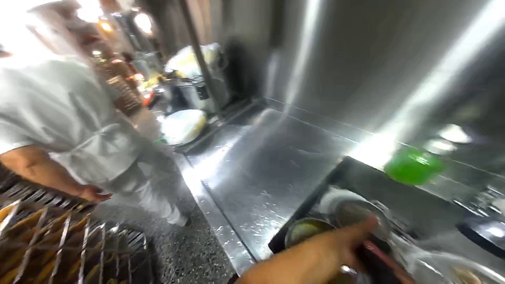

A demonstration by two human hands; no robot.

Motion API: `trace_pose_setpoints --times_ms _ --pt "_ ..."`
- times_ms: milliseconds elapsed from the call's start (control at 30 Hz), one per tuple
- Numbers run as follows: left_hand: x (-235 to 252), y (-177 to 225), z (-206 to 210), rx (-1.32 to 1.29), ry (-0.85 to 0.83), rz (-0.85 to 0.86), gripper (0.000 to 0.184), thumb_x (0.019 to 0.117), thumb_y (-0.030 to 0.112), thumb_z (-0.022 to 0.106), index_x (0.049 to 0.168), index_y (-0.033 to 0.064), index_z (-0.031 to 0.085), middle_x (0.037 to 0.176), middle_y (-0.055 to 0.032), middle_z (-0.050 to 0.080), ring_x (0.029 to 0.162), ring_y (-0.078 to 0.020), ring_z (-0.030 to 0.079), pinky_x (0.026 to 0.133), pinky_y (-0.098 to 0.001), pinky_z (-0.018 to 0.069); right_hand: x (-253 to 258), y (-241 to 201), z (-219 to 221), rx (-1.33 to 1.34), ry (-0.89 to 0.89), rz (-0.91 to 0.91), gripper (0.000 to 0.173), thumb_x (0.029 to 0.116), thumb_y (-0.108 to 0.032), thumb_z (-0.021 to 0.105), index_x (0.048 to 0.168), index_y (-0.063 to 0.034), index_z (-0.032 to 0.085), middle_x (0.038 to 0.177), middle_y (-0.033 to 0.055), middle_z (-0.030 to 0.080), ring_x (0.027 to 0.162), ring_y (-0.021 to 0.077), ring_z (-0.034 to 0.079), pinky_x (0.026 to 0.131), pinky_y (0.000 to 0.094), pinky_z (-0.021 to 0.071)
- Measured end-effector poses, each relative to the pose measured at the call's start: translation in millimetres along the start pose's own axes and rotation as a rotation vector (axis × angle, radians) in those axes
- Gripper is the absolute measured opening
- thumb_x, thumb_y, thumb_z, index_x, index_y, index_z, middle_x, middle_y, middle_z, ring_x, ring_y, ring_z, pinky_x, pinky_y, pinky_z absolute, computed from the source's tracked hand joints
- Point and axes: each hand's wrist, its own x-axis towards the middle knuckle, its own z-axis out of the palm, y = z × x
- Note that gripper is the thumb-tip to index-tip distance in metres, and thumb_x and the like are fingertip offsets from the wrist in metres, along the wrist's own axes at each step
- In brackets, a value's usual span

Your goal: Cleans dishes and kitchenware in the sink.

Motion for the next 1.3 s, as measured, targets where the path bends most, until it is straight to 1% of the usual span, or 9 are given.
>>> trace_pose_setpoints --times_ms 167,233,367,500,667,767,900,1100,1300 --pt "15 1 0 0.012 0.128 -0.050 0.027 0.1069 0.032 0.049 0.105 0.0061 0.058 0.073 -0.0050 0.062 0.060 -0.0131 0.062 0.055 -0.0283 0.0556 -22 -39 -19 0.166 0.108 0.190 0.041 0.0881 0.004 0.048 0.128 0.0025 0.056 0.122 0.0014 0.070 0.112 0.0076 0.066 0.098 0.0310 0.0564" --pt "12 -3 -7 0.099 0.061 -0.053 0.031 0.1078 0.036 0.047 0.113 0.0079 0.059 0.087 -0.0059 0.067 0.076 -0.0151 0.067 0.070 -0.0320 0.0585 -1 -36 -31 0.317 0.365 0.326 0.044 0.0815 0.000 0.048 0.124 -0.0039 0.056 0.106 -0.0011 0.070 0.097 0.0080 0.068 0.083 0.0313 0.0598" --pt "5 -5 -16 0.260 -0.205 -0.213 0.050 0.1089 0.050 0.034 0.128 0.0094 0.057 0.114 -0.0114 0.070 0.105 -0.0223 0.068 0.090 -0.0377 0.0577 48 15 -57 0.103 0.415 0.554 0.035 0.1091 -0.022 0.047 0.132 0.0025 0.058 0.117 0.0164 0.066 0.105 0.0223 0.063 0.093 0.0431 0.0526" --pt "-11 -18 6 0.272 -0.138 -0.197 0.019 0.1042 0.015 0.045 0.111 0.0068 0.061 0.097 -0.0090 0.071 0.089 -0.0180 0.070 0.081 -0.0341 0.0596 37 48 -38 0.480 0.447 0.644 0.030 0.1120 -0.017 0.032 0.104 -0.0065 0.059 0.075 0.0001 0.060 0.065 0.0059 0.059 0.060 0.0235 0.0520" --pt "-6 -27 7 0.102 -0.095 -0.117 0.029 0.1031 0.027 0.041 0.110 0.0075 0.061 0.098 -0.0117 0.070 0.092 -0.0247 0.069 0.083 -0.0463 0.0588 16 62 -18 1.128 0.255 0.491 0.069 0.0979 -0.076 0.028 0.097 -0.0187 0.067 0.086 0.0019 0.073 0.081 0.0126 0.071 0.072 0.0333 0.0613" --pt "-7 -38 1 0.009 -0.146 -0.113 0.036 0.1056 0.032 0.040 0.117 0.0043 0.060 0.103 -0.0177 0.070 0.095 -0.0308 0.070 0.083 -0.0497 0.0597 26 53 -39 0.899 0.007 0.399 0.049 0.1009 -0.053 0.048 0.125 -0.0154 0.067 0.110 0.0033 0.074 0.093 0.0106 0.070 0.078 0.0280 0.0596" --pt "-11 -35 5 0.022 -0.252 -0.183 0.029 0.1081 0.021 0.037 0.109 0.0032 0.060 0.095 -0.0130 0.070 0.073 -0.0158 0.069 0.061 -0.0240 0.0574 54 24 -50 0.570 0.038 0.436 0.015 0.0986 -0.020 0.054 0.105 -0.0111 0.064 0.081 -0.0005 0.069 0.069 0.0069 0.066 0.064 0.0235 0.0566" --pt "1 -48 -1 0.418 0.011 -0.142 0.008 0.1046 0.011 0.049 0.103 0.0071 0.055 0.070 -0.0021 0.057 0.051 -0.0074 0.053 0.045 -0.0198 0.0461 70 42 -40 0.090 0.038 0.421 0.033 0.1063 -0.012 0.045 0.132 0.0041 0.057 0.091 0.0023 0.061 0.076 0.0038 0.056 0.075 0.0230 0.0499" --pt "6 -54 -16 1.377 0.317 0.053 0.044 0.0966 0.025 0.070 0.127 -0.0057 0.060 0.112 -0.0243 0.067 0.103 -0.0347 0.067 0.095 -0.0533 0.0513 62 38 -3 0.140 0.429 0.701 0.036 0.1110 -0.027 0.043 0.128 -0.0004 0.062 0.094 0.0113 0.062 0.078 0.0186 0.058 0.076 0.0370 0.0504"
